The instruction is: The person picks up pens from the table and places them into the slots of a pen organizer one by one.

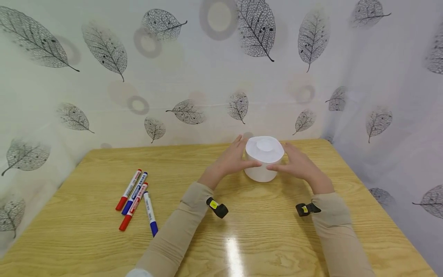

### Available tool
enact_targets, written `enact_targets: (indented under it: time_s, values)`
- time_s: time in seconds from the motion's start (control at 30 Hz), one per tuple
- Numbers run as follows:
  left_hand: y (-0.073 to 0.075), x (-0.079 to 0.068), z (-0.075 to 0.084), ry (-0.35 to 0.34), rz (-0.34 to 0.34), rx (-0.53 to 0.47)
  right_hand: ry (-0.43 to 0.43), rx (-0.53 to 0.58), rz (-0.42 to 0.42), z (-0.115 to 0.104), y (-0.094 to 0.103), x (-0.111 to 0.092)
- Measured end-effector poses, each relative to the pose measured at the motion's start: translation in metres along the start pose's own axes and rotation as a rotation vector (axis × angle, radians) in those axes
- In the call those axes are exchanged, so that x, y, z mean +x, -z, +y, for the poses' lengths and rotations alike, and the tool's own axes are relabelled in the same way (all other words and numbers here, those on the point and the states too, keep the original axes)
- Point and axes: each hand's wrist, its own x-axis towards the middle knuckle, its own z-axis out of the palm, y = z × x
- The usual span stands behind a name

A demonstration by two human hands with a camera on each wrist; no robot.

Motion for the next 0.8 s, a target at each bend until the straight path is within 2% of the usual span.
enact_targets:
  time_s: [0.27, 0.43, 0.8]
  values:
    - [0.006, -0.015, -0.002, 0.042, -0.007, -0.038, 0.009, -0.011, -0.010, -0.005, -0.007, 0.002]
    - [0.009, -0.024, -0.004, 0.072, -0.002, -0.008, 0.037, -0.025, -0.002, -0.009, -0.012, 0.003]
    - [0.016, -0.046, -0.008, 0.067, 0.013, 0.001, 0.112, -0.077, 0.008, -0.025, -0.018, 0.003]
